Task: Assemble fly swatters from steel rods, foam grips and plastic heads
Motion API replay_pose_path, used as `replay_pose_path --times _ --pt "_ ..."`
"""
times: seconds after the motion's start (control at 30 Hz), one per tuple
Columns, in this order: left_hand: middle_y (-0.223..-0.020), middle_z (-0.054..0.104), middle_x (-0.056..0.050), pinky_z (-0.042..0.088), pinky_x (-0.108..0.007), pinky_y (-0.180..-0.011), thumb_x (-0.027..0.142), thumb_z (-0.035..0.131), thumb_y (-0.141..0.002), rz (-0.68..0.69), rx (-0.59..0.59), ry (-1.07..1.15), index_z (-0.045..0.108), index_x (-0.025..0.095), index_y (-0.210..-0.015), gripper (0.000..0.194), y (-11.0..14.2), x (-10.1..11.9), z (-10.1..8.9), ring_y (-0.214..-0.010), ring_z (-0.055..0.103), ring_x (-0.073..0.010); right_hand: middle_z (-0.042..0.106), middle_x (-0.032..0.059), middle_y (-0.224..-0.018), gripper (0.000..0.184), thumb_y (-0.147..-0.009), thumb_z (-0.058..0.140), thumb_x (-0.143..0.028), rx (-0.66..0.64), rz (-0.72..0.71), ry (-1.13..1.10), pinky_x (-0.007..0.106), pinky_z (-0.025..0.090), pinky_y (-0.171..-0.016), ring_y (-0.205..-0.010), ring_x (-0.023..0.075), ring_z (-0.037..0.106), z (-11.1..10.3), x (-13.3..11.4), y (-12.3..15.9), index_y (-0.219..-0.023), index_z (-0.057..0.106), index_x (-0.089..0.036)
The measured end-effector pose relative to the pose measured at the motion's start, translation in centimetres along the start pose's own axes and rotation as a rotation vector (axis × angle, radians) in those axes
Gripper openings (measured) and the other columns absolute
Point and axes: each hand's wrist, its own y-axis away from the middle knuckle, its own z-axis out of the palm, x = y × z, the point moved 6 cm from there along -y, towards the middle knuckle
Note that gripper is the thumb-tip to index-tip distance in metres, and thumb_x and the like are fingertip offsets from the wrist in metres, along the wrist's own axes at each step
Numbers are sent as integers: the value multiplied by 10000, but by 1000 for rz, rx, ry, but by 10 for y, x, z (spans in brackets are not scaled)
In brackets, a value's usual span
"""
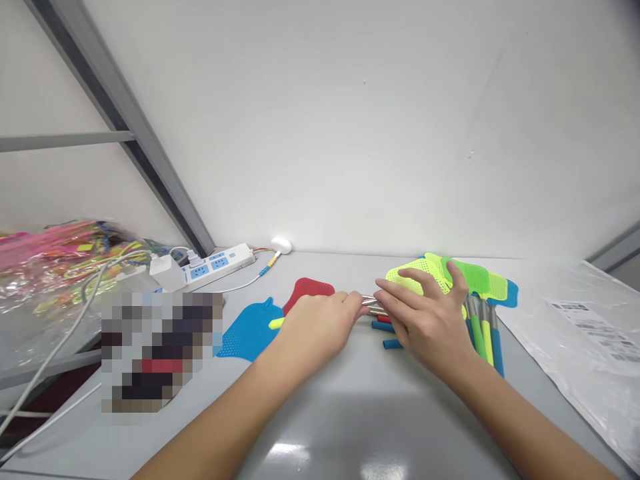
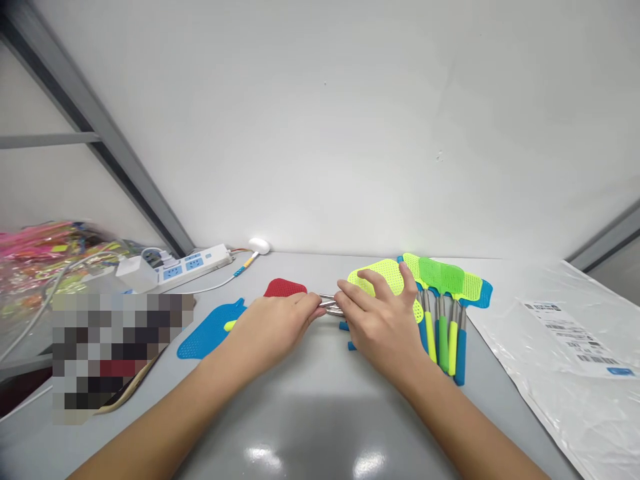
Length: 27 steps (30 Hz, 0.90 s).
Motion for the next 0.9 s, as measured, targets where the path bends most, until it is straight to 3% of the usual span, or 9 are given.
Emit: replay_pose_path --times 0.2,0.33,0.47,0.63,0.73,0.9 --pt "-629 608 12 126 -283 -459 419 320 -1008 -64 -71 -30 517 226 -837 324 3 -22 -3 -499 553 -181 738 -94 -1053 268 -814 610 -52 -35 54 61 629 110 -1090 -1067 263 590 0 33 7 -944 672 -278" --pt "-683 637 9 152 -274 -476 416 309 -1010 -80 -98 -36 497 222 -801 342 2 -36 -3 -516 552 -168 741 -81 -1036 250 -832 613 -57 -38 89 124 632 118 -1084 -1054 259 595 3 51 11 -933 675 -276" --pt "-773 664 -13 185 -278 -506 410 293 -1015 -69 -59 -36 530 213 -862 344 -1 -31 -3 -601 590 -174 742 -36 -1017 125 -886 615 -155 10 62 109 609 109 -1097 -990 222 614 2 33 8 -954 661 -249" --pt "-764 645 -12 183 -283 -500 446 235 -1020 19 -13 -14 548 205 -877 421 -3 -10 0 -644 593 -171 669 -25 -772 285 -910 453 -37 -117 -12 -71 470 213 -1093 -720 116 569 9 3 7 -1058 629 -206" --pt "-739 631 -8 180 -281 -482 477 257 -1012 18 -22 -8 545 201 -871 423 -4 -11 4 -623 584 -168 607 -33 -707 313 -915 386 -27 -163 -25 -94 429 250 -1051 -651 106 518 10 8 8 -997 629 -207" --pt "-710 604 8 177 -281 -475 429 333 -1006 -3 -25 -13 537 211 -825 349 -4 -31 3 -550 527 -146 580 -46 -685 314 -909 387 -16 -179 26 -58 427 206 -1044 -646 105 505 6 33 6 -913 623 -224"
